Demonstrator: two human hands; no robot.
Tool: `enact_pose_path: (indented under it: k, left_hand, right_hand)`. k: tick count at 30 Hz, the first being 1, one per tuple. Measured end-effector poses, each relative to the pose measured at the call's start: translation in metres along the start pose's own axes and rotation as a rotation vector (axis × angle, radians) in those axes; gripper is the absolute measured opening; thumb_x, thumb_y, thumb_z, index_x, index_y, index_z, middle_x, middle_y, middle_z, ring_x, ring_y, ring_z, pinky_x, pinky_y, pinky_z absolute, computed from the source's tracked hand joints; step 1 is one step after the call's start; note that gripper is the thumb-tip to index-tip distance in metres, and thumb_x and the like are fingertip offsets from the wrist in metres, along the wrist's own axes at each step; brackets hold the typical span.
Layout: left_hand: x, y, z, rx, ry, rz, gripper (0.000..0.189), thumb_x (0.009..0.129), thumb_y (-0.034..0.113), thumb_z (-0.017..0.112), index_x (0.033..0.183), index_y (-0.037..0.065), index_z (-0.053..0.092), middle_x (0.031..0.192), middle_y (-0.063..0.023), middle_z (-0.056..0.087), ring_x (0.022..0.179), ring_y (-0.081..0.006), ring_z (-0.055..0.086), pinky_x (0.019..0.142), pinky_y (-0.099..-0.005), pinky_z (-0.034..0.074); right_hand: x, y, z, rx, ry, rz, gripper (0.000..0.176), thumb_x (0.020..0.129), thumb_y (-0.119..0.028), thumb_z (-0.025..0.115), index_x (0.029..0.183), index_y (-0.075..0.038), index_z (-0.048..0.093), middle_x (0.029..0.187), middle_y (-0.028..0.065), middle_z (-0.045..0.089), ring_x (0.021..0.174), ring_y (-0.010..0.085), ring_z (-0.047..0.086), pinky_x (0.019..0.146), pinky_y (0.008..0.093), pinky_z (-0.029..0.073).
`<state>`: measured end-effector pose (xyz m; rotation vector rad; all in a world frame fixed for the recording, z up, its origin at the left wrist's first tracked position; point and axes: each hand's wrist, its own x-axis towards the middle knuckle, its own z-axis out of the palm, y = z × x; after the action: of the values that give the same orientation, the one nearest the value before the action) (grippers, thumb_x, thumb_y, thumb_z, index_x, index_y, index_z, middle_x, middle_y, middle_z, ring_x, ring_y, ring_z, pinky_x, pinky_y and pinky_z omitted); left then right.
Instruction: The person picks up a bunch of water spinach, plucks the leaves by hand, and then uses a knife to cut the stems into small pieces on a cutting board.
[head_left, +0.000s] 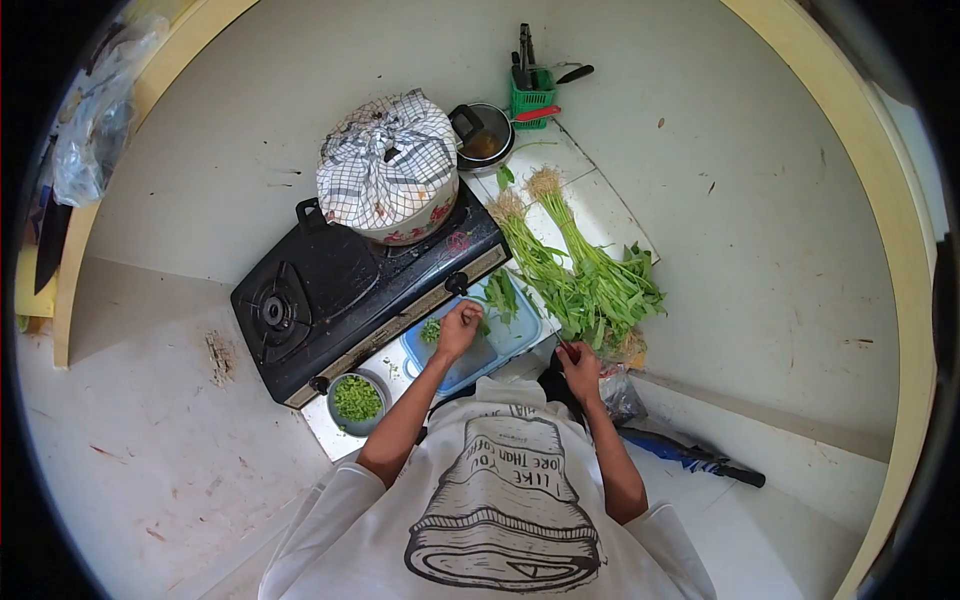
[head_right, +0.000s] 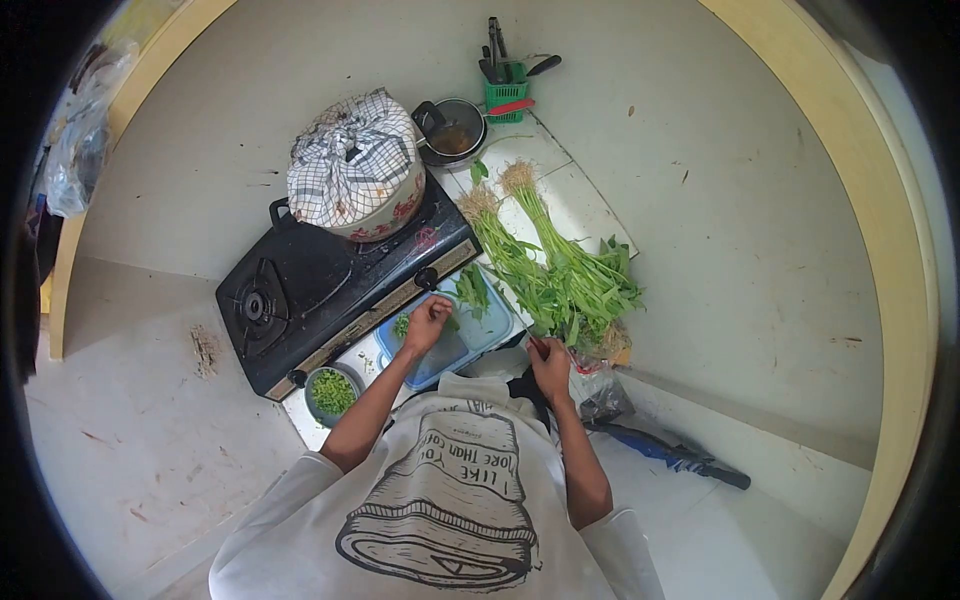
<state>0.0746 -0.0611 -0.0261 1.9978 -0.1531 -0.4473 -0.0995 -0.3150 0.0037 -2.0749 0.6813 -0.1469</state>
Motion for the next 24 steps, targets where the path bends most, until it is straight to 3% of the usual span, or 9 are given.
enact_pose_path:
  k: [5,11,17,20,23,24]
  left_hand:
    - [-0.005,0.016,-0.001,-0.246,0.040,-0.140,0.029,0.092,0.008,0.074,0.118,0.003,0.060,0.088,-0.0021,0.063,0.080,-0.0098,0.058,0.073,-0.0272,0.047]
    - [-0.002,0.000,0.003,-0.355,-0.040,-0.187,0.021,0.091,0.008,0.078,0.106,0.001,0.065,0.091,-0.0033,0.066,0.083,-0.0109,0.062,0.079,-0.0255,0.051]
    - [-0.007,0.002,0.005,-0.288,-0.042,-0.119,0.020,0.089,0.012,0.083,0.097,0.002,0.068,0.089,-0.0028,0.067,0.084,-0.0095,0.062,0.079,-0.0259,0.051]
    - [-0.008,0.011,0.003,-0.179,-0.150,-0.120,0.016,0.086,0.007,0.082,0.098,0.005,0.071,0.092,-0.0062,0.068,0.088,-0.0136,0.065,0.081,-0.0293,0.052]
    - [-0.006,0.015,0.005,0.126,-0.175,0.339,0.022,0.081,-0.001,0.077,0.100,0.009,0.074,0.098,-0.0110,0.067,0.093,-0.0229,0.067,0.082,-0.0344,0.054]
    - [-0.003,0.012,0.007,0.172,-0.215,0.379,0.023,0.081,-0.001,0.075,0.102,0.010,0.074,0.100,-0.0119,0.066,0.096,-0.0259,0.066,0.084,-0.0374,0.052]
  right_hand:
    - [0.002,-0.001,0.002,-0.012,0.003,-0.027,0.032,0.090,-0.028,0.079,0.095,0.002,0.071,0.089,0.0184,0.069,0.079,0.0327,0.067,0.074,0.0425,0.052]
    - [0.002,-0.005,0.003,0.010,0.018,-0.003,0.035,0.089,-0.031,0.080,0.096,0.002,0.070,0.087,0.0177,0.067,0.077,0.0332,0.066,0.074,0.0425,0.052]
    - [0.005,-0.003,0.003,0.028,-0.009,0.073,0.036,0.090,-0.033,0.078,0.095,0.002,0.069,0.085,0.0168,0.066,0.074,0.0309,0.063,0.071,0.0407,0.050]
    - [0.007,0.006,0.007,0.026,0.007,0.031,0.037,0.091,-0.034,0.077,0.095,0.001,0.070,0.085,0.0167,0.067,0.074,0.0296,0.063,0.071,0.0405,0.049]
    - [0.008,0.010,0.009,0.030,0.015,0.019,0.035,0.091,-0.033,0.078,0.095,0.001,0.070,0.084,0.0161,0.067,0.072,0.0281,0.063,0.069,0.0398,0.050]
    - [0.008,0.011,0.009,0.024,0.010,0.020,0.035,0.091,-0.033,0.078,0.096,0.001,0.070,0.084,0.0158,0.067,0.071,0.0277,0.063,0.068,0.0397,0.050]
